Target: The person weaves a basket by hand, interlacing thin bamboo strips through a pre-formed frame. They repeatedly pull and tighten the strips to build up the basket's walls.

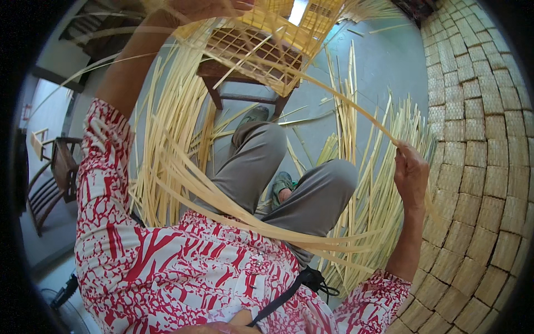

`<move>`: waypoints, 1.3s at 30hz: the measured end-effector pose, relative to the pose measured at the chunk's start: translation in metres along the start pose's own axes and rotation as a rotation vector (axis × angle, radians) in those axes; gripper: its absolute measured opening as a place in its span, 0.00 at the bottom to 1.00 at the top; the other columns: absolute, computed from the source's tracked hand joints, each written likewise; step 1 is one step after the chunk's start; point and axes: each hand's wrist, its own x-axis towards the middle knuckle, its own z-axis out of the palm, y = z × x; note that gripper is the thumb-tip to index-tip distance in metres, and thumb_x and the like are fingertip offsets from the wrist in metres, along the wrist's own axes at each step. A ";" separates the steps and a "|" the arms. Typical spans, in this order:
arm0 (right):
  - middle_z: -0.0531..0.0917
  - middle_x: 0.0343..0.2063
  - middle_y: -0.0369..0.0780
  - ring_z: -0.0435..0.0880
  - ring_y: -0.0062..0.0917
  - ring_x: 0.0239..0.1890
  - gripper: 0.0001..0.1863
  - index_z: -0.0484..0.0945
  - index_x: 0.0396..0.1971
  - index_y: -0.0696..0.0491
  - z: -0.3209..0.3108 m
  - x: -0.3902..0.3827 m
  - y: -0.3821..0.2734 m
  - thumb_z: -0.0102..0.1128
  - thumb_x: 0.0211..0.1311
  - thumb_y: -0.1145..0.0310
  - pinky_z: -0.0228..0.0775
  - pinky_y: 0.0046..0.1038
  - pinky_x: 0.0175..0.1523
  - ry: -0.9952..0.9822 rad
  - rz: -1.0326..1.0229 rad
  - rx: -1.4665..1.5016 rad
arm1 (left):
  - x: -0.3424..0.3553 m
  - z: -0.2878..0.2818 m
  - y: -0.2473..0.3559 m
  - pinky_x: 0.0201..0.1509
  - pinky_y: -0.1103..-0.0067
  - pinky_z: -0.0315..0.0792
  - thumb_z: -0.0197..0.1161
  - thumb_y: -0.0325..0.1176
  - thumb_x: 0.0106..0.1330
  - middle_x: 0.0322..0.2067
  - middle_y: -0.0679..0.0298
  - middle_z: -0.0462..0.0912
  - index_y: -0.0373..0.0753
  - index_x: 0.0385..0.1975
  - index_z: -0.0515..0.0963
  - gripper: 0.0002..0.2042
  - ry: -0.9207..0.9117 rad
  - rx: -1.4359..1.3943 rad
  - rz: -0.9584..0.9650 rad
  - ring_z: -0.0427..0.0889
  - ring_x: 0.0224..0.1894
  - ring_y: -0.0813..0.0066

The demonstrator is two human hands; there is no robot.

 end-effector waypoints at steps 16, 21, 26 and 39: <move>0.88 0.46 0.49 0.90 0.36 0.43 0.16 0.82 0.54 0.60 -0.001 0.000 -0.010 0.57 0.69 0.80 0.81 0.33 0.46 -0.015 -0.017 0.001 | 0.007 0.052 -0.072 0.32 0.75 0.73 0.68 0.34 0.61 0.34 0.58 0.87 0.35 0.42 0.84 0.13 -0.109 0.880 -0.640 0.85 0.34 0.71; 0.88 0.47 0.49 0.89 0.31 0.43 0.16 0.81 0.55 0.61 -0.004 -0.003 -0.005 0.56 0.70 0.82 0.80 0.31 0.44 -0.024 -0.005 0.028 | 0.016 0.052 -0.084 0.33 0.75 0.74 0.68 0.34 0.61 0.35 0.58 0.87 0.34 0.42 0.84 0.13 -0.133 0.773 -0.596 0.85 0.35 0.71; 0.87 0.47 0.50 0.89 0.36 0.46 0.16 0.81 0.55 0.61 -0.001 -0.001 -0.009 0.55 0.70 0.82 0.80 0.32 0.48 -0.058 0.020 0.019 | 0.012 0.048 -0.084 0.34 0.75 0.74 0.68 0.33 0.61 0.35 0.58 0.87 0.34 0.43 0.84 0.13 -0.124 0.747 -0.591 0.85 0.35 0.71; 0.88 0.46 0.49 0.90 0.39 0.47 0.15 0.83 0.54 0.57 0.000 -0.001 -0.010 0.55 0.70 0.80 0.81 0.36 0.50 -0.023 -0.029 -0.071 | 0.011 0.039 -0.074 0.36 0.75 0.75 0.68 0.32 0.61 0.35 0.58 0.88 0.34 0.43 0.84 0.13 -0.099 0.717 -0.542 0.86 0.36 0.72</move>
